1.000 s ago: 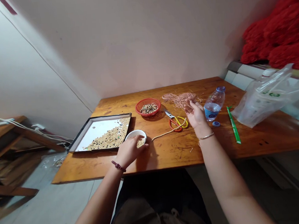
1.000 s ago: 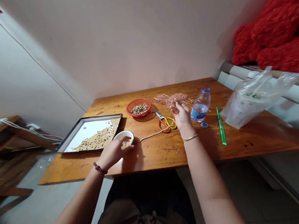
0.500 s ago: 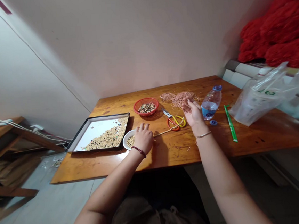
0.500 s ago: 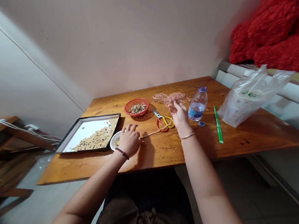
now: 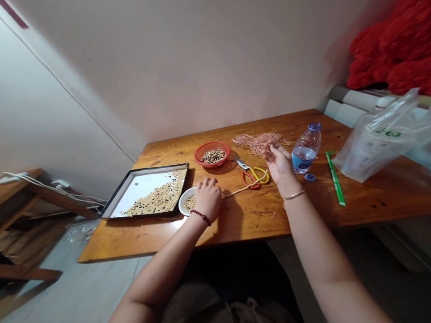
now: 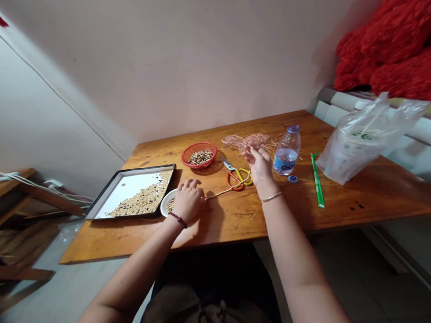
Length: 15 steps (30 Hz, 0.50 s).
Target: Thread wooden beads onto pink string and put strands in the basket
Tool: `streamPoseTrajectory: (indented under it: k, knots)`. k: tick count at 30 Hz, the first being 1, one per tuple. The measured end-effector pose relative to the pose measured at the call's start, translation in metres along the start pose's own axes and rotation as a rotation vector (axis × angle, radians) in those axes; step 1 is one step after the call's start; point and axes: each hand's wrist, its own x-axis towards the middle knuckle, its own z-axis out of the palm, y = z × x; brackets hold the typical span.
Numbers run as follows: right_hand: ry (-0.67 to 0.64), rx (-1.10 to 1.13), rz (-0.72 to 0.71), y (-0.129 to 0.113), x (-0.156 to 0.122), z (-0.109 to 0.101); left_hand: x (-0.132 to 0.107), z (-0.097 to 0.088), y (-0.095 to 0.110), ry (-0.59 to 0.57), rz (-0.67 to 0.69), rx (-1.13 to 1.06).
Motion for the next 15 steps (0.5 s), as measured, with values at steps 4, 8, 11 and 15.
streamPoseTrajectory:
  k: [4, 8, 11, 15]
  knots:
    - [0.014, 0.01, -0.005, 0.0, 0.0, 0.0, -0.003, -0.012, -0.011, 0.011, -0.01, -0.075]
    - [0.058, 0.03, -0.011, -0.004, 0.003, -0.002, -0.005, -0.024, -0.024, 0.023, -0.04, -0.116]
    - [0.077, 0.045, -0.013, -0.007, 0.004, -0.004, -0.006, -0.031, -0.033, 0.019, -0.054, -0.123]
    - [0.088, 0.03, -0.019, -0.008, 0.005, -0.005, -0.01, -0.036, -0.044, 0.043, -0.079, -0.115]
